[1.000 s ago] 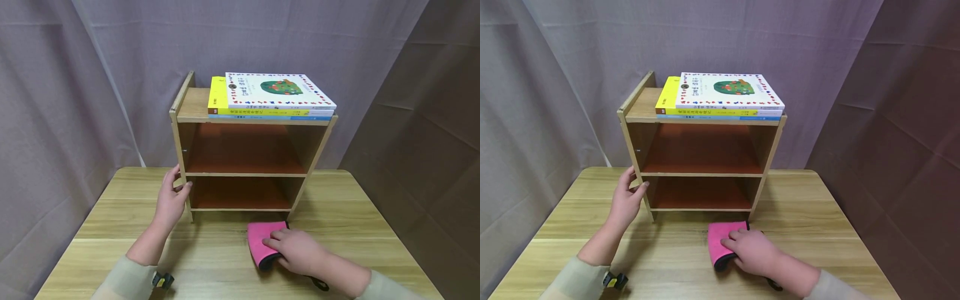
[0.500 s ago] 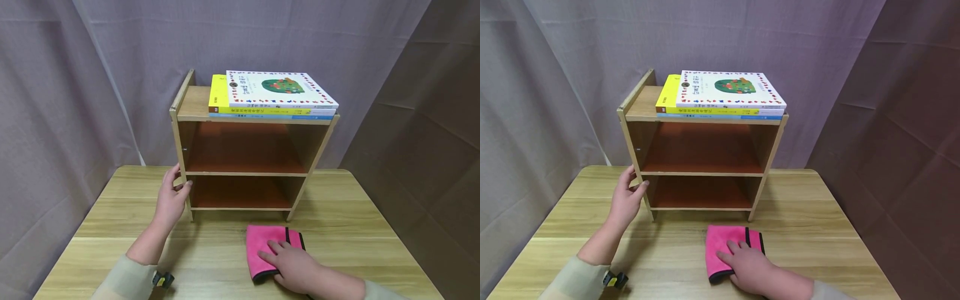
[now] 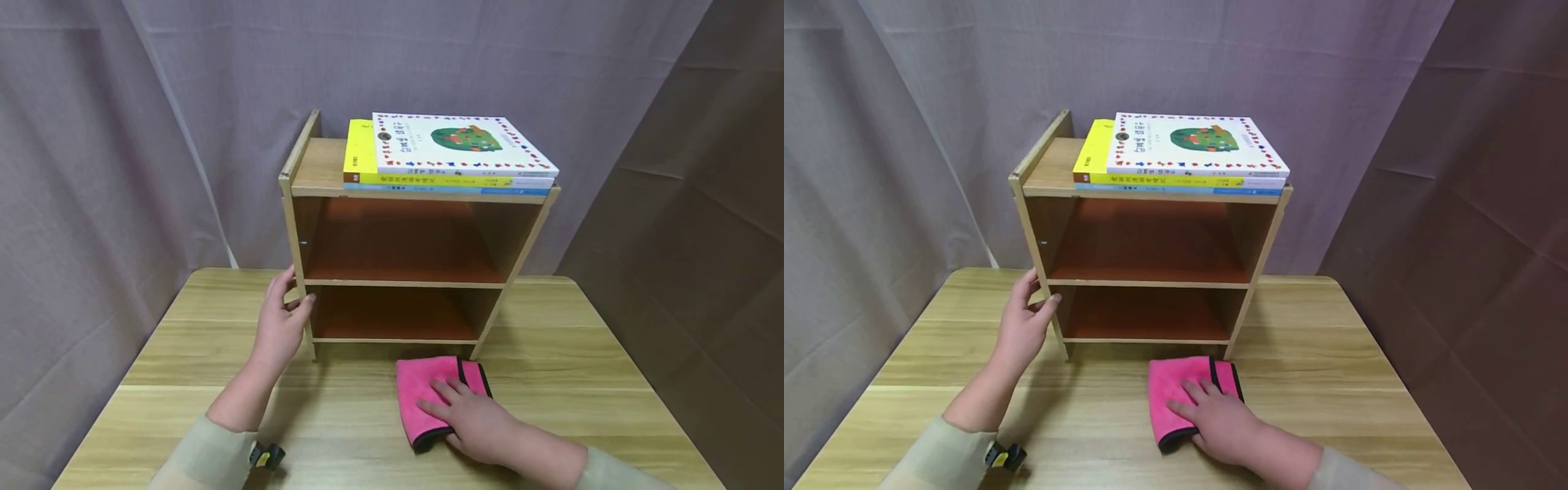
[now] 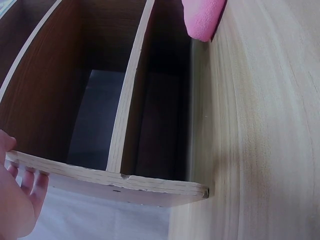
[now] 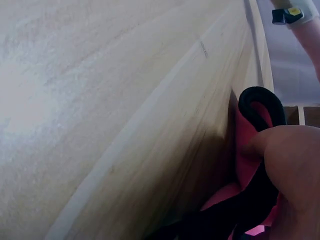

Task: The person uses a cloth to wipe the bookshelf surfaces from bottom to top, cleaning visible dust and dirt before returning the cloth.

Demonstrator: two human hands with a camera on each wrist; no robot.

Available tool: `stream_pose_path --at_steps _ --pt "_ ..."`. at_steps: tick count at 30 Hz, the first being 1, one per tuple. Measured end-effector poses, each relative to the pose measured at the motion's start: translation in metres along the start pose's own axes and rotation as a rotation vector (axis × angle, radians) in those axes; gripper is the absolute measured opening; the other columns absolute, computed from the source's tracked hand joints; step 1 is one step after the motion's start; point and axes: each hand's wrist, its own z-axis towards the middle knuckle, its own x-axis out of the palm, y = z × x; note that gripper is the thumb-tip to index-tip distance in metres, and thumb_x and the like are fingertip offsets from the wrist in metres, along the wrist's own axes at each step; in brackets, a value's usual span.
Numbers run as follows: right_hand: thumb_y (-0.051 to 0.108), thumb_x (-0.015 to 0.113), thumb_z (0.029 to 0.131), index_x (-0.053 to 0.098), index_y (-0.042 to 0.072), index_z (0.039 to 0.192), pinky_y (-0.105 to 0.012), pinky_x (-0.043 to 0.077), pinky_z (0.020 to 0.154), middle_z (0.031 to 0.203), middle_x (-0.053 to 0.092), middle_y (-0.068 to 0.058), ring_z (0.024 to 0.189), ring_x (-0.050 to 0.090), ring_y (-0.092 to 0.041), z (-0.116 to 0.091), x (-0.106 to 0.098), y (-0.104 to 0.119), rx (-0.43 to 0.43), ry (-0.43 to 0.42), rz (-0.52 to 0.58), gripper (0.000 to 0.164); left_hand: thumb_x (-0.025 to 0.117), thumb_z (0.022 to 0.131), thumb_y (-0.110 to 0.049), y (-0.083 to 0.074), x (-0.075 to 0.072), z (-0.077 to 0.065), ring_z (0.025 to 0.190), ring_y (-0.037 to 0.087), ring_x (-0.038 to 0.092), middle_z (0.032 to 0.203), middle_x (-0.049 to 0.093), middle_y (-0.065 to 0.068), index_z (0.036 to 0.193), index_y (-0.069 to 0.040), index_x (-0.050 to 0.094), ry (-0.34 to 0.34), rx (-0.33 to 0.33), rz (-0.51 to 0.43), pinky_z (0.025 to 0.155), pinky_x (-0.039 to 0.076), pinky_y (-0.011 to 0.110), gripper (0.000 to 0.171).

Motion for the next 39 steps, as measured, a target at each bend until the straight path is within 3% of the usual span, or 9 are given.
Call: stream_pose_path --at_steps 4,7,9,12,17,20,26,33,39 --pt "0.043 0.068 0.089 0.048 0.03 0.148 -0.06 0.049 0.095 0.15 0.044 -0.016 0.133 0.043 -0.045 0.0 -0.002 -0.002 0.001 0.02 0.028 0.063 0.062 0.094 0.001 0.0 0.0 0.0 0.124 0.028 0.052 0.138 0.045 0.008 0.147 -0.015 0.047 -0.002 -0.012 -0.005 0.089 0.055 0.024 0.057" --pt "0.068 0.056 0.088 0.048 0.029 0.148 -0.061 0.045 0.099 0.152 0.043 -0.014 0.136 0.041 -0.043 -0.002 -0.006 -0.002 0.023 0.038 0.075 0.072 0.062 0.094 0.001 0.0 0.0 0.0 0.124 0.028 0.052 0.138 0.044 0.007 0.147 -0.015 0.047 -0.003 -0.018 -0.005 0.088 0.055 0.023 0.057" --pt "0.076 0.049 0.088 0.051 0.027 0.146 -0.059 0.045 0.101 0.151 0.044 -0.012 0.136 0.042 -0.04 -0.002 -0.008 -0.002 0.048 0.03 0.108 0.077 0.061 0.095 0.001 -0.001 -0.001 -0.001 0.124 0.028 0.052 0.138 0.044 0.007 0.147 -0.016 0.047 -0.001 -0.015 -0.006 0.088 0.055 0.022 0.057" --pt "0.073 0.046 0.091 0.058 0.022 0.14 -0.055 0.046 0.102 0.148 0.048 -0.012 0.134 0.046 -0.036 0.0 -0.012 -0.002 0.096 -0.02 0.166 0.072 0.061 0.095 0.0 -0.001 -0.001 -0.001 0.125 0.027 0.05 0.138 0.044 0.006 0.147 -0.017 0.047 0.002 -0.007 -0.004 0.088 0.054 0.021 0.057" --pt "0.047 0.064 0.094 0.066 0.014 0.128 -0.05 0.049 0.1 0.136 0.056 -0.012 0.125 0.055 -0.031 0.005 -0.019 -0.005 0.184 -0.148 0.245 0.048 0.061 0.095 0.0 -0.002 -0.002 -0.001 0.125 0.027 0.05 0.138 0.045 0.006 0.148 -0.018 0.047 0.002 -0.004 -0.007 0.087 0.054 0.02 0.058" --pt "0.035 0.071 0.091 0.065 0.008 0.124 -0.049 0.051 0.097 0.127 0.06 -0.012 0.117 0.059 -0.03 0.008 -0.022 -0.01 0.273 -0.186 0.278 0.043 0.062 0.095 0.0 -0.002 -0.002 -0.001 0.125 0.025 0.051 0.138 0.045 0.006 0.147 -0.018 0.047 0.0 -0.006 -0.003 0.088 0.054 0.021 0.057" --pt "0.036 0.073 0.088 0.053 0.0 0.136 -0.052 0.053 0.089 0.126 0.062 -0.018 0.112 0.062 -0.034 0.009 -0.025 -0.022 0.491 -0.089 0.342 0.063 0.062 0.094 0.001 -0.001 -0.001 0.0 0.125 0.024 0.051 0.137 0.045 0.007 0.146 -0.016 0.048 -0.001 0.0 0.002 0.09 0.054 0.024 0.057" --pt "0.044 0.076 0.083 0.039 -0.004 0.146 -0.057 0.052 0.088 0.128 0.061 -0.025 0.113 0.061 -0.04 0.011 -0.023 -0.03 0.535 -0.008 0.4 0.087 0.062 0.094 0.001 -0.003 -0.001 0.0 0.125 0.024 0.051 0.137 0.046 0.006 0.147 -0.018 0.047 -0.001 -0.001 0.008 0.089 0.055 0.023 0.058" --pt "0.048 0.081 0.078 0.031 -0.008 0.149 -0.056 0.051 0.092 0.132 0.056 -0.03 0.117 0.058 -0.043 0.015 -0.013 -0.034 0.558 -0.011 0.438 0.104 0.062 0.094 0.001 -0.002 -0.001 0.0 0.124 0.023 0.052 0.136 0.045 0.006 0.147 -0.017 0.048 0.003 0.007 0.006 0.089 0.054 0.021 0.057"
